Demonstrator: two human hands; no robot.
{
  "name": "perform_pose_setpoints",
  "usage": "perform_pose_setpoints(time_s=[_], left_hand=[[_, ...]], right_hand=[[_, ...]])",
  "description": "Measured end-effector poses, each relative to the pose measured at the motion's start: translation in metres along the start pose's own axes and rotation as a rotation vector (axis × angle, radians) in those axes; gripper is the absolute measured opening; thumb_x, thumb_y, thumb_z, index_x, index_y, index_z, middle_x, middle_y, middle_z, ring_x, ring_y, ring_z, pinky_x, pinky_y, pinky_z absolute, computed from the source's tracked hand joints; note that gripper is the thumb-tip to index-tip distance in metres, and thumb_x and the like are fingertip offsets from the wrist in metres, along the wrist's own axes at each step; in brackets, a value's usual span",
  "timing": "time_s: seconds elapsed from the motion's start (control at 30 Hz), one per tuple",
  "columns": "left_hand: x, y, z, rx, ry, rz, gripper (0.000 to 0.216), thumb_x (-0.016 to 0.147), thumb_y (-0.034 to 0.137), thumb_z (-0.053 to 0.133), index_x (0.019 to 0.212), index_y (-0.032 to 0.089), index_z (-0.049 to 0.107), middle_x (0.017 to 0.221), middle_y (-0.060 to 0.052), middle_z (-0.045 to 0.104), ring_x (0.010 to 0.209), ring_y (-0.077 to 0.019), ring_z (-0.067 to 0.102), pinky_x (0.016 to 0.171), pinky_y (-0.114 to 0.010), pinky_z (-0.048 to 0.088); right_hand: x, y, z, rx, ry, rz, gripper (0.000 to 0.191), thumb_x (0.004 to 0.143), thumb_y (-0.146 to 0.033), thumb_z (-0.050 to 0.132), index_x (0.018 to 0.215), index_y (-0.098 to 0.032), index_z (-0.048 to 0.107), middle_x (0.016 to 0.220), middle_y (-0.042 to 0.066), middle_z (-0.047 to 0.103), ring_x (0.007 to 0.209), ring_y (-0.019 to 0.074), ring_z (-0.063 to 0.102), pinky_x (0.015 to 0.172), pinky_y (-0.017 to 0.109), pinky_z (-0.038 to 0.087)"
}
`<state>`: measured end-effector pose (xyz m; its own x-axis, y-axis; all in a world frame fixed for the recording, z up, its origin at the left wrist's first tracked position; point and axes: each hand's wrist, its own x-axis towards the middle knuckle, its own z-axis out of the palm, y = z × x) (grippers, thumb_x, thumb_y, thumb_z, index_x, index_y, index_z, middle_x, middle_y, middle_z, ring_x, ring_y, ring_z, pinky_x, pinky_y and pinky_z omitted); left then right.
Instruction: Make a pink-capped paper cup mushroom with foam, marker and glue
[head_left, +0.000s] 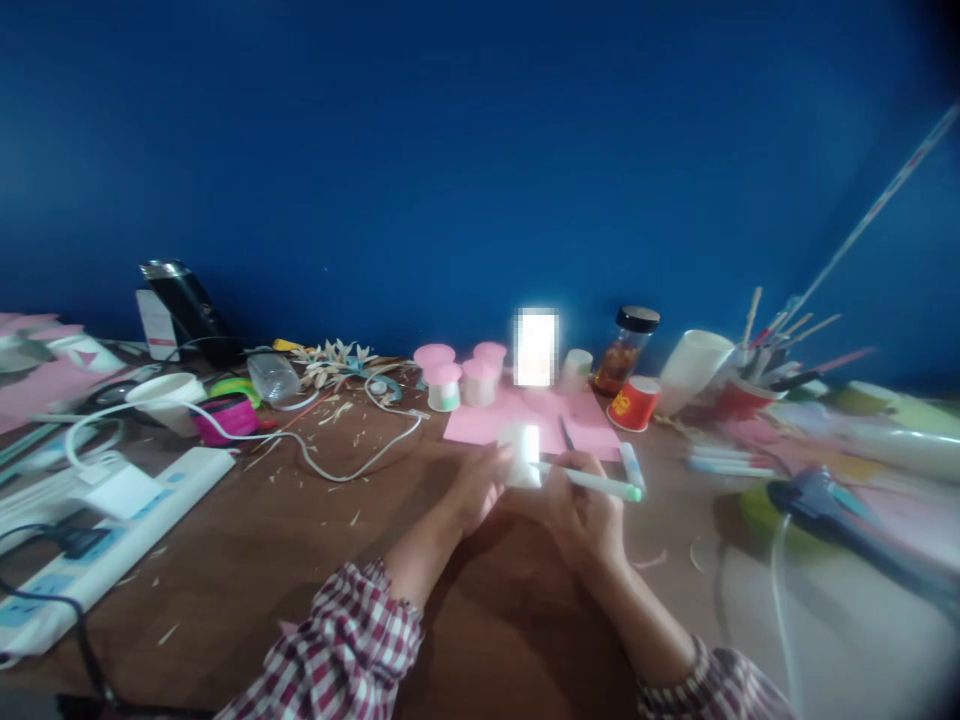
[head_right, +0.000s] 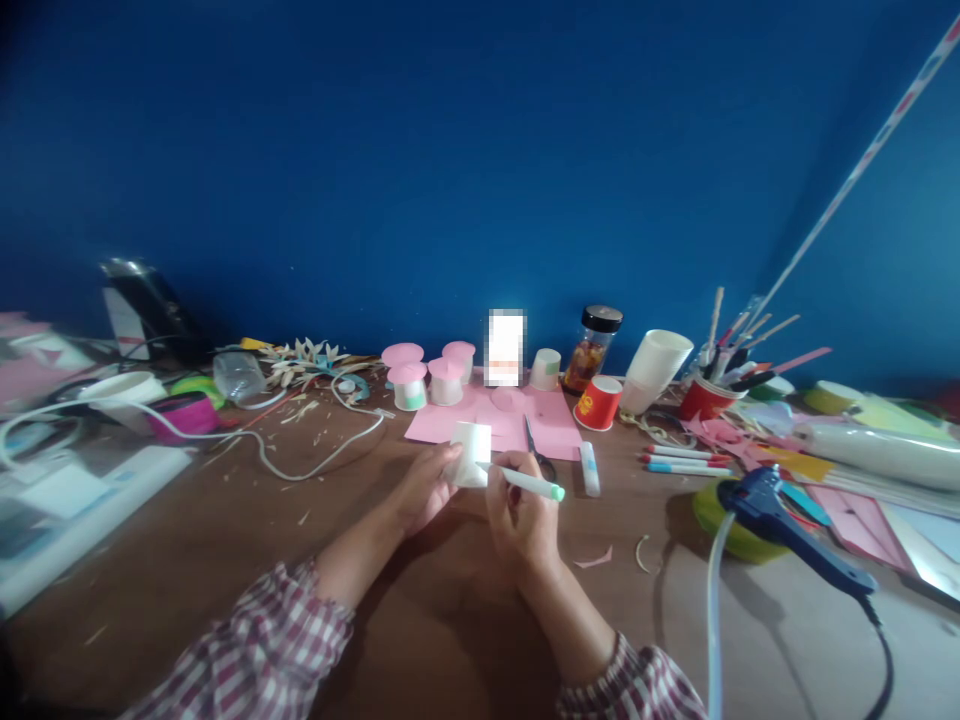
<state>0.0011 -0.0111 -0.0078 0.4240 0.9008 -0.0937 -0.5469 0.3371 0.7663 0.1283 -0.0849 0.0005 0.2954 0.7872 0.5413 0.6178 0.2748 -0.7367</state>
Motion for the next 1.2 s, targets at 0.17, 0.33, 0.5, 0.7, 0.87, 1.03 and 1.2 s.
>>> perform_pose_setpoints(time_s=[0.17,0.33,0.5,0.7,0.87,1.03,1.2], left_hand=[[-0.0023,0.0026,0.0014,0.03,-0.019,-0.01,0.025,0.067,0.032,0.074,0.08,0.013,0.064,0.073,-0.002,0.063,0.072,-0.0139,0.058,0.071,-0.027,0.044],[-0.0034,0.0034,0.0031,0.04,-0.028,-0.011,0.025,0.068,0.033,0.075,0.08,0.013,0.065,0.073,-0.001,0.062,0.07,-0.0121,0.057,0.07,-0.025,0.044],[-0.0037,0.0039,0.0044,0.045,-0.012,-0.017,0.027,0.067,0.035,0.075,0.079,0.014,0.064,0.072,0.0,0.062,0.069,-0.0115,0.056,0.07,-0.025,0.043],[-0.0041,0.0058,0.0052,0.057,-0.051,-0.005,0.025,0.068,0.033,0.073,0.082,0.013,0.066,0.073,-0.002,0.063,0.07,-0.0128,0.058,0.071,-0.025,0.045],[-0.0023,0.0036,0.0023,0.047,-0.068,0.017,0.024,0.069,0.032,0.072,0.083,0.013,0.067,0.072,-0.002,0.063,0.069,-0.0132,0.058,0.07,-0.026,0.046],[-0.0021,0.0022,0.001,0.046,-0.079,0.021,0.023,0.07,0.032,0.072,0.082,0.013,0.067,0.07,-0.001,0.063,0.067,-0.0129,0.059,0.07,-0.026,0.047],[-0.004,0.0029,0.0036,0.051,-0.053,0.017,0.025,0.07,0.032,0.074,0.085,0.014,0.067,0.07,-0.001,0.063,0.068,-0.0128,0.06,0.072,-0.026,0.047]], right_hand=[[0.0,0.0003,0.0006,0.0,-0.004,-0.012,0.01,0.088,-0.027,0.05,0.088,-0.019,0.056,0.064,-0.002,0.055,0.051,0.0098,0.047,0.048,0.021,0.039],[0.0002,-0.0005,0.0,0.001,-0.003,-0.016,0.01,0.088,-0.026,0.051,0.088,-0.018,0.056,0.065,-0.002,0.055,0.051,0.0096,0.047,0.049,0.021,0.039],[0.0003,-0.0012,0.0,0.013,-0.002,-0.014,0.011,0.088,-0.027,0.05,0.089,-0.019,0.056,0.063,-0.002,0.054,0.051,0.0096,0.045,0.048,0.021,0.038],[0.0006,-0.0042,0.0003,0.024,0.013,0.007,0.012,0.088,-0.028,0.05,0.086,-0.019,0.057,0.064,-0.002,0.055,0.051,0.01,0.046,0.048,0.021,0.038],[0.0014,-0.0074,-0.0001,0.028,0.018,0.018,0.014,0.088,-0.03,0.048,0.084,-0.018,0.056,0.061,-0.002,0.053,0.05,0.01,0.045,0.048,0.021,0.037],[0.002,-0.0089,0.0,0.016,0.02,0.004,0.016,0.088,-0.031,0.048,0.083,-0.018,0.056,0.062,-0.002,0.053,0.049,0.0095,0.044,0.048,0.021,0.037],[0.0016,-0.0061,0.0002,0.017,0.003,-0.013,0.013,0.088,-0.028,0.049,0.085,-0.018,0.056,0.063,-0.003,0.054,0.05,0.0094,0.045,0.048,0.021,0.037]])
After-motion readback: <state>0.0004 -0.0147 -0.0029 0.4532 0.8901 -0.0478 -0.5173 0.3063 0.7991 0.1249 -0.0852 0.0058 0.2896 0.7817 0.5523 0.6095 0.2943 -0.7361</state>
